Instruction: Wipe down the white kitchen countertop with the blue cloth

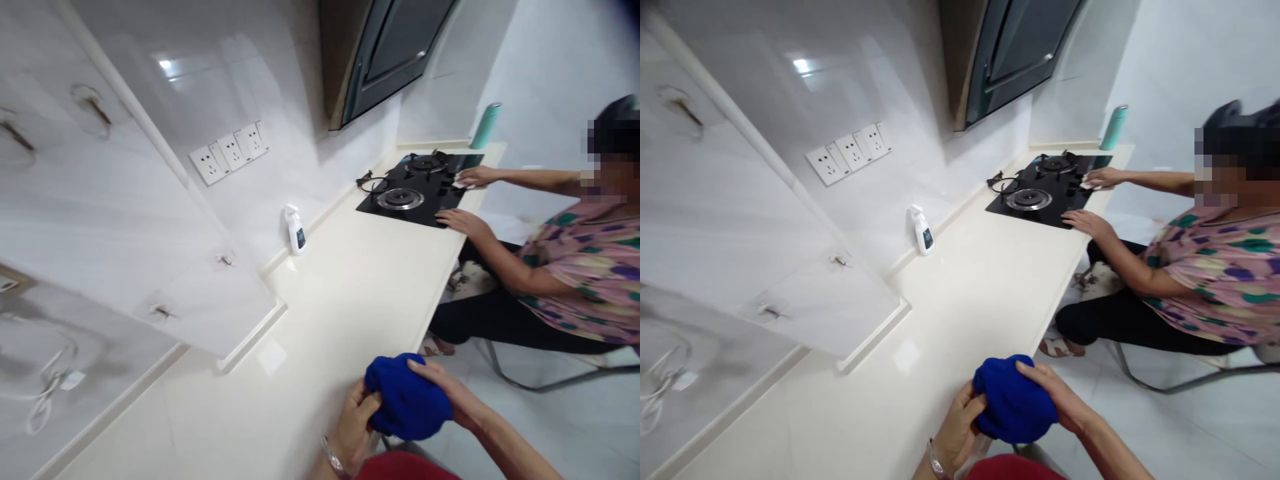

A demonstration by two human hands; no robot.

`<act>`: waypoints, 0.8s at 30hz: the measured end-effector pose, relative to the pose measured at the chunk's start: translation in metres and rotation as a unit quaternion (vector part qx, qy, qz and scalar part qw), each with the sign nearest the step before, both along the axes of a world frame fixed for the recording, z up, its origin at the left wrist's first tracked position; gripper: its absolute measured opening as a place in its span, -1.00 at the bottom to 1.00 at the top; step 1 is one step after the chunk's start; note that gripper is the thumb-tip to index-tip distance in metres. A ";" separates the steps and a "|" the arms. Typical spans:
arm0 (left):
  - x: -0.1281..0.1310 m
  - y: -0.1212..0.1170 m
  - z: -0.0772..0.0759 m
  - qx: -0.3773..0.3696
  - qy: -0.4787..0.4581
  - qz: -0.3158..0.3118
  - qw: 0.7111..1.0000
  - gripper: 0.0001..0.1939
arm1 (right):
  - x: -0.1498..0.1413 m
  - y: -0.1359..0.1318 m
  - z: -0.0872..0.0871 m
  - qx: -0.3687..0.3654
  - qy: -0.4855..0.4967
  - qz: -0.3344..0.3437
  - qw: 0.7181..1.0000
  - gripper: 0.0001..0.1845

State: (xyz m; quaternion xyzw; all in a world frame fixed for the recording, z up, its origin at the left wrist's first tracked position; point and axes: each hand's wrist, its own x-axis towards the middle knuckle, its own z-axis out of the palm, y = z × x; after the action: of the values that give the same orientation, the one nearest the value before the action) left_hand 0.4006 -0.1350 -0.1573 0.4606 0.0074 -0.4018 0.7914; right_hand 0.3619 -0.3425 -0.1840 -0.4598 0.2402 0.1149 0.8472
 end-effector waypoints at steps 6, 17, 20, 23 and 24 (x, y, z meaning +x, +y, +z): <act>-0.001 -0.010 -0.033 0.095 0.014 -0.181 0.979 -0.49 | -0.092 -0.065 -0.006 -0.135 0.079 -0.187 0.970 -0.51; -0.003 0.037 -0.093 0.085 0.175 -0.040 0.980 -0.67 | -0.201 -0.095 -0.048 -0.494 0.156 -0.162 0.840 -0.61; -0.004 0.037 -0.095 0.076 0.172 -0.026 0.982 -0.69 | -0.219 -0.089 -0.056 -0.471 0.187 -0.227 0.832 -0.60; -0.005 0.037 -0.095 0.072 0.162 -0.037 0.984 -0.69 | -0.231 -0.092 -0.058 -0.462 0.203 -0.280 0.816 -0.67; -0.005 0.037 -0.094 0.071 0.158 -0.042 0.984 -0.69 | -0.233 -0.096 -0.057 -0.460 0.202 -0.295 0.813 -0.68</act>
State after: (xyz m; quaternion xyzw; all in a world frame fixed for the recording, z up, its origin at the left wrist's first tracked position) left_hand 0.3959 -0.0976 -0.2518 0.4461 0.1418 -0.5010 0.7279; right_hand 0.1286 -0.4384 -0.2405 -0.6689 0.5554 -0.1743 0.4624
